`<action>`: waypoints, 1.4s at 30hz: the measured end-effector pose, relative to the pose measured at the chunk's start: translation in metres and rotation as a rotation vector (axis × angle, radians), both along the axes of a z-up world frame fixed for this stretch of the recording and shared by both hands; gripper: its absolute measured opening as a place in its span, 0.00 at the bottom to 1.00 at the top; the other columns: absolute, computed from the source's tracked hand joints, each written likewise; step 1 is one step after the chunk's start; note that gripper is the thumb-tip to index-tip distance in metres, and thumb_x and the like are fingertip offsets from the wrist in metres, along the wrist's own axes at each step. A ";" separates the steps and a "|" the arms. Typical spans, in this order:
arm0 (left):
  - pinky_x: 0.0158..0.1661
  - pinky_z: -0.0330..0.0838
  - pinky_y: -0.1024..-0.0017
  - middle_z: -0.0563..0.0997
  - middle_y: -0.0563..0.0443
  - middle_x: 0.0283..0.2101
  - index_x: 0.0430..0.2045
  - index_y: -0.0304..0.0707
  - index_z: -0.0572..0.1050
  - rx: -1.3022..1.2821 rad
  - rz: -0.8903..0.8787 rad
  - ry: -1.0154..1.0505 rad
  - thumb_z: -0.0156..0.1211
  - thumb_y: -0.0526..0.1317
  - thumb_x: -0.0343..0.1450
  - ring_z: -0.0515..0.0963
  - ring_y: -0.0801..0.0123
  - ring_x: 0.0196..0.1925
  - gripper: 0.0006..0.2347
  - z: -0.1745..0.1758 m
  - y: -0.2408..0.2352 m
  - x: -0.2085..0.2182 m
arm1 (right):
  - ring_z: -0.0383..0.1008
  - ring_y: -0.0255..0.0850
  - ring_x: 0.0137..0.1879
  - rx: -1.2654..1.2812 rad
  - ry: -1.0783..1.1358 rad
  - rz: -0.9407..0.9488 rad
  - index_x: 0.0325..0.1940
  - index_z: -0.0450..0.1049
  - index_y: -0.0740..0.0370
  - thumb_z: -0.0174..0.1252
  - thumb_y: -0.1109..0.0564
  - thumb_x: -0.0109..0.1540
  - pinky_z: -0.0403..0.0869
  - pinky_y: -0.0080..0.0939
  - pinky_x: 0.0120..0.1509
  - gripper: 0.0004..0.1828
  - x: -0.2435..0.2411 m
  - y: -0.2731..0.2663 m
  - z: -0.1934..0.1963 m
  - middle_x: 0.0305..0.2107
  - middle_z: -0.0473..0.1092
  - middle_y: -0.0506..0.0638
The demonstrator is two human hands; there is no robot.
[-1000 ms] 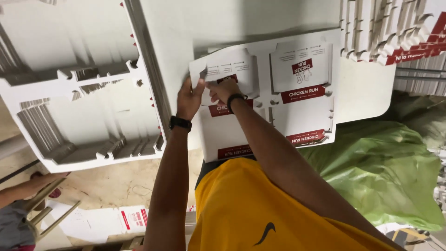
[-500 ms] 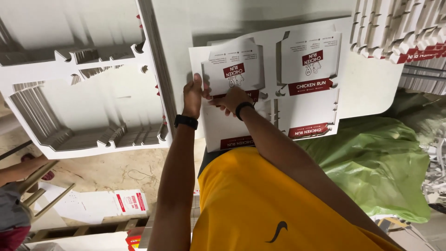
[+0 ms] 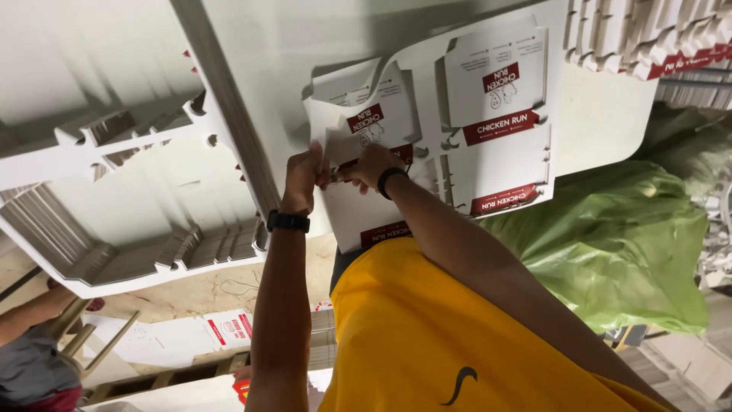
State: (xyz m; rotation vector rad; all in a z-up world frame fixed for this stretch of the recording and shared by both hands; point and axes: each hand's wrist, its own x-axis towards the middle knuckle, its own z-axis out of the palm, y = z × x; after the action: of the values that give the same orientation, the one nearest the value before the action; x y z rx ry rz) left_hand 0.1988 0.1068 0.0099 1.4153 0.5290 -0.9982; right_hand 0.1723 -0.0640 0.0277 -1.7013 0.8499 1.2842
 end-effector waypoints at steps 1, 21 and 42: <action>0.21 0.61 0.72 0.62 0.52 0.15 0.12 0.36 0.70 0.004 -0.004 -0.004 0.46 0.53 0.80 0.62 0.69 0.15 0.26 -0.006 0.002 -0.003 | 0.70 0.35 0.16 0.006 -0.003 0.012 0.22 0.81 0.52 0.70 0.37 0.53 0.70 0.29 0.23 0.18 -0.001 0.000 -0.002 0.13 0.74 0.45; 0.24 0.70 0.72 0.69 0.50 0.12 0.14 0.40 0.72 0.217 -0.024 -0.351 0.42 0.57 0.80 0.71 0.69 0.15 0.27 0.119 0.010 -0.130 | 0.78 0.38 0.25 0.219 -0.276 -0.428 0.26 0.76 0.64 0.77 0.48 0.50 0.78 0.33 0.29 0.20 -0.033 0.012 -0.050 0.20 0.76 0.50; 0.58 0.69 0.43 0.63 0.33 0.55 0.66 0.41 0.57 0.727 -0.315 -0.373 0.66 0.43 0.69 0.68 0.34 0.61 0.31 -0.016 0.031 -0.176 | 0.76 0.40 0.19 0.121 -0.310 -0.197 0.26 0.78 0.60 0.60 0.44 0.59 0.75 0.37 0.25 0.17 -0.074 0.007 -0.013 0.15 0.73 0.53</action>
State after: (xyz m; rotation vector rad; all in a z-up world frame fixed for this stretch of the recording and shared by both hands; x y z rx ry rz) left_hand 0.0226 0.1374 -0.0060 2.3346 0.4088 -0.7756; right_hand 0.0982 -0.0570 0.0151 -1.6229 0.7198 0.8934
